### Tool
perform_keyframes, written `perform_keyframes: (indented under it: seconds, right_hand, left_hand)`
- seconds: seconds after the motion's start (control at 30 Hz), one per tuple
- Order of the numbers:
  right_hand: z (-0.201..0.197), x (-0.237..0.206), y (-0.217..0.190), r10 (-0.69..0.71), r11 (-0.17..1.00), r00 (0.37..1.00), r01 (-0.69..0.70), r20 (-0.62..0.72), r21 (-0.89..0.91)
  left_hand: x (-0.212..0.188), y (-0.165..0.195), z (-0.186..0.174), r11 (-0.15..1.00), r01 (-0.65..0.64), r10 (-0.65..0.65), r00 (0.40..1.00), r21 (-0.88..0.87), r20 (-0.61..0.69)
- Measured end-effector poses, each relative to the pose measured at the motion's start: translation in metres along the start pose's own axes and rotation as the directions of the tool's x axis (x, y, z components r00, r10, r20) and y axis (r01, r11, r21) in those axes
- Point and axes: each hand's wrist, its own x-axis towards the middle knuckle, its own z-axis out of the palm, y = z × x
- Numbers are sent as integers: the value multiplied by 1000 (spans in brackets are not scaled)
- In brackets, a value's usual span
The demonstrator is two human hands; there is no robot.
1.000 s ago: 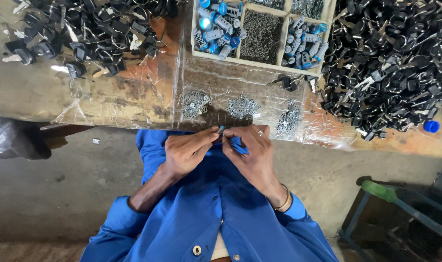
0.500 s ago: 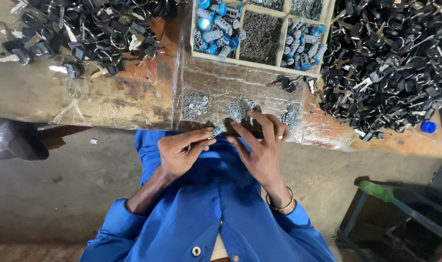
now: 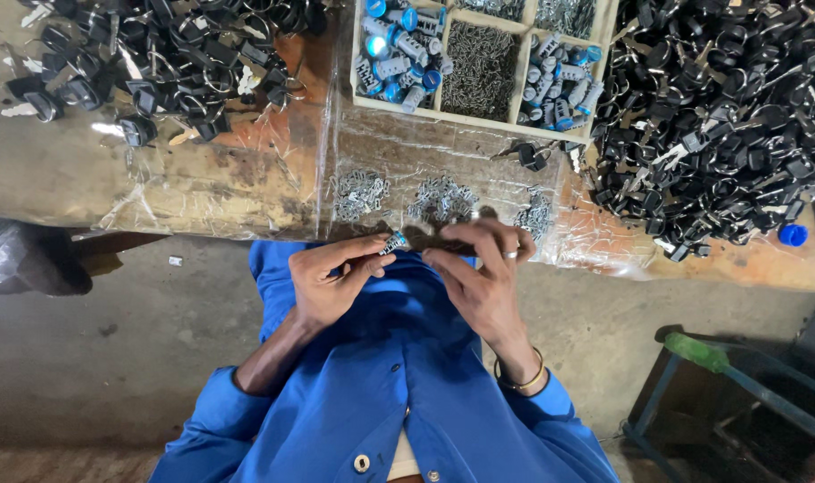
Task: The person sits at a workbench covered with piles of keys and small metal parts, picks up blue and gray lock cylinders, and inserts small pin components into them by hand, taking parts from a compartmented tray. Assembled cylinders are placed back into the tray compartments as the work proceeds.
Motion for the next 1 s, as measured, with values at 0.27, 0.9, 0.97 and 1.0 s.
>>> perform_keyframes:
  seconds: [0.27,0.9,0.97,1.0]
  right_hand:
    - [11,2,-14,131,964,991,-126,-9,234]
    - [16,22,-32,155,981,985,-162,71,109]
    - [12,27,-32,113,993,992,-114,49,19]
    - [12,29,-33,60,998,997,-58,47,-34]
  left_hand:
    - [0,1,1,992,-8,14,999,125,-48]
    - [3,2,-15,886,-319,318,946,336,61]
    - [0,3,-19,911,-241,255,967,335,2]
    - [-1,3,-22,921,-201,224,974,335,-32]
